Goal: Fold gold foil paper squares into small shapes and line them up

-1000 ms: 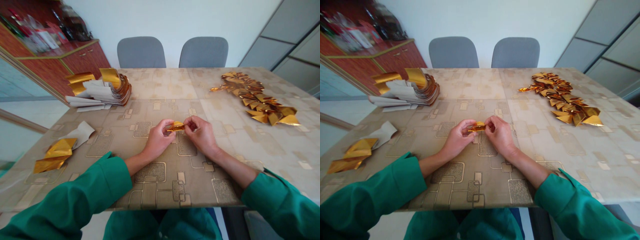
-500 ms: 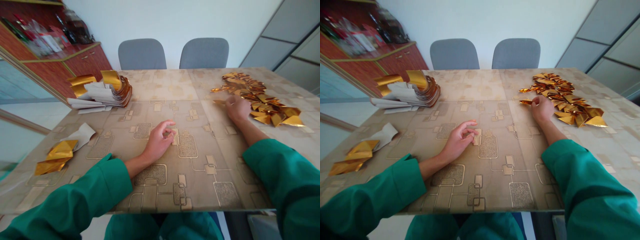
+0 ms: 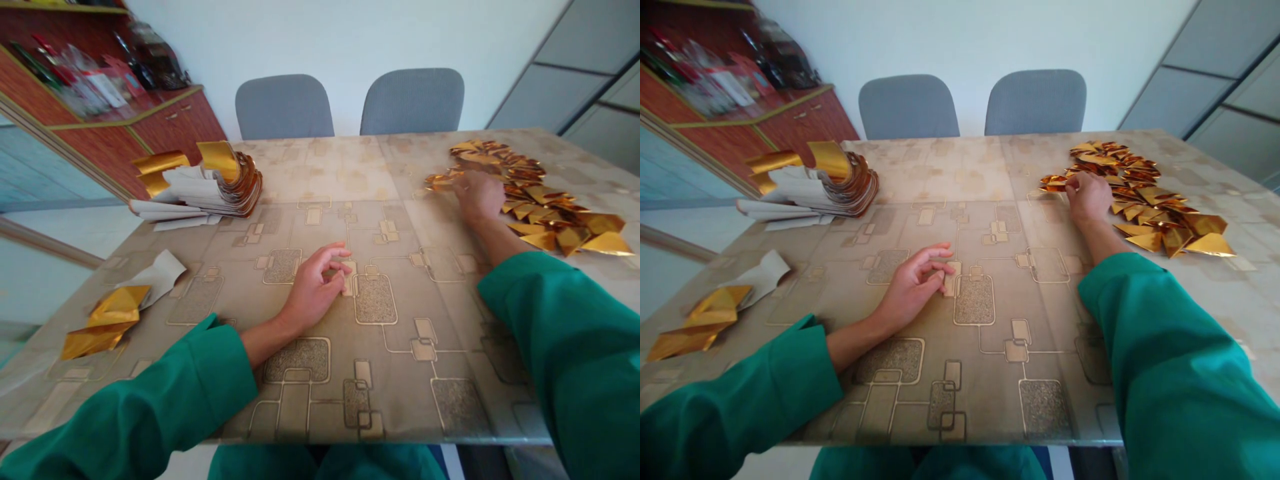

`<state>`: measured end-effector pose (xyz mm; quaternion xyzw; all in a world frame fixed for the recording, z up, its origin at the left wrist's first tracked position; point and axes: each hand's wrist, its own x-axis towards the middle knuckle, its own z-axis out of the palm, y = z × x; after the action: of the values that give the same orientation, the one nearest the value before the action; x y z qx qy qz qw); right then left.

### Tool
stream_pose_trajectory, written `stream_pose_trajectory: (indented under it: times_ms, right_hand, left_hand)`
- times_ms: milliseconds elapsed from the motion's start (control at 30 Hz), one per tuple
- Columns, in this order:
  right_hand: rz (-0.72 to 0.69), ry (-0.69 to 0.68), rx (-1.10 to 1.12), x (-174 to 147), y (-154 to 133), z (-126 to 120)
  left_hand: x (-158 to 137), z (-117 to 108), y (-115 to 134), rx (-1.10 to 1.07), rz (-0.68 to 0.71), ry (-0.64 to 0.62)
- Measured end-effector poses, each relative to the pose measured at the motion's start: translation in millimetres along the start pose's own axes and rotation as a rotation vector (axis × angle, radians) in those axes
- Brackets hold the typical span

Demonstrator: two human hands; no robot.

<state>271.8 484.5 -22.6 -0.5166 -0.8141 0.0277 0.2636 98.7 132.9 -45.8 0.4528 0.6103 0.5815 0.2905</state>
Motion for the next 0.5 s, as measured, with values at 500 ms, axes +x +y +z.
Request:
stream_pose_trajectory:
  times_ms: [500]
  right_hand:
    - [0.015, -0.008, -0.09, 23.5, 3.9, 18.1]
  left_hand:
    - [-0.6, -0.2, 3.4, -0.01, -0.032, -0.014]
